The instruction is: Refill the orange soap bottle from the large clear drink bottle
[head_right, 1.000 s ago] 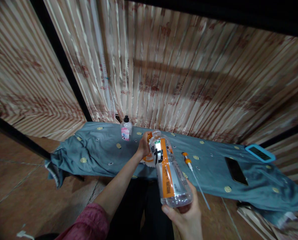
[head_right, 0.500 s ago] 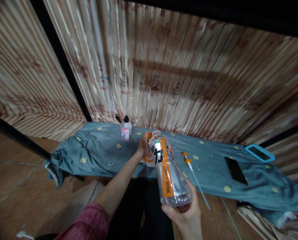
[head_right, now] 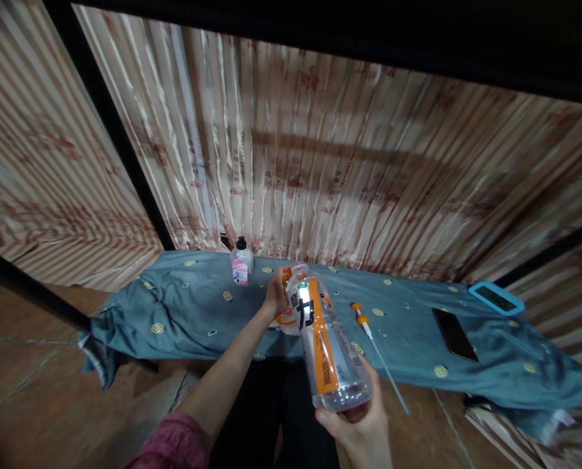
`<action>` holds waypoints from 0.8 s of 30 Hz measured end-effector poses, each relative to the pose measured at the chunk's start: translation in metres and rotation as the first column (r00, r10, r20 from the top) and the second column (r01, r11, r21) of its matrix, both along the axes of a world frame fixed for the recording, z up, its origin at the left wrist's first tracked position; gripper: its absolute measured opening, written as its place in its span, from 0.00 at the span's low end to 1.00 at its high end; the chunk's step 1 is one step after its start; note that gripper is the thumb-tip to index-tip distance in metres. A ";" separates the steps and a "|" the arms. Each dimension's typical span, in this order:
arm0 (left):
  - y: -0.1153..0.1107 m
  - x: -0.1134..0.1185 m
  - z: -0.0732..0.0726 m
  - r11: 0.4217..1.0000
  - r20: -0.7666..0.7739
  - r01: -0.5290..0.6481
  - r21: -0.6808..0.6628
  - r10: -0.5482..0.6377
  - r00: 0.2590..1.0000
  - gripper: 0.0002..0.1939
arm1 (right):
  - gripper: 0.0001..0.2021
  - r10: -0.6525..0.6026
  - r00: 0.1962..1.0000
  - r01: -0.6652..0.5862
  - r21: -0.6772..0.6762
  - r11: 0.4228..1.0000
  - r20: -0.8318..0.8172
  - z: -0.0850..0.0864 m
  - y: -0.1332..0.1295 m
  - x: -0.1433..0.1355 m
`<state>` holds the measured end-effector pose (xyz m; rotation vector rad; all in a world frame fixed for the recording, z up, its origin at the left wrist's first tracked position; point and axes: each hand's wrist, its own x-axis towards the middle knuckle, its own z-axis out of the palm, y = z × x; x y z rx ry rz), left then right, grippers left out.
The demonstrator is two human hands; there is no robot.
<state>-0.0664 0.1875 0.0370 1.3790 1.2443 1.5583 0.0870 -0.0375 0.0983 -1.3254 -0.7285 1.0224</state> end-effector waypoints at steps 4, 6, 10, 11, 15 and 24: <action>-0.004 -0.001 0.008 1.000 -0.074 0.010 0.010 -0.009 0.997 0.21 | 0.48 0.004 0.999 -0.003 0.012 1.000 -0.043 -0.004 0.001 0.001; -0.005 -0.002 0.012 1.000 -0.101 -0.004 0.018 0.006 0.995 0.20 | 0.47 -0.002 0.999 0.002 0.011 1.000 -0.046 -0.006 0.002 0.001; -0.005 -0.004 0.015 1.000 -0.111 -0.023 0.014 0.024 0.994 0.18 | 0.46 0.018 0.998 -0.016 0.036 0.999 -0.061 -0.012 0.004 0.002; -0.004 -0.004 0.015 1.000 -0.110 -0.027 0.011 0.028 0.993 0.18 | 0.46 0.027 0.997 -0.025 0.035 0.999 -0.066 -0.014 0.004 0.002; -0.001 -0.003 0.011 0.999 -0.110 -0.038 0.004 0.038 0.993 0.18 | 0.46 0.034 0.997 -0.034 0.004 0.999 -0.063 -0.014 0.004 0.003; -0.001 0.000 0.009 0.999 -0.070 -0.043 -0.016 0.042 0.997 0.17 | 0.46 0.031 0.999 -0.031 -0.004 0.999 -0.026 -0.006 0.000 0.002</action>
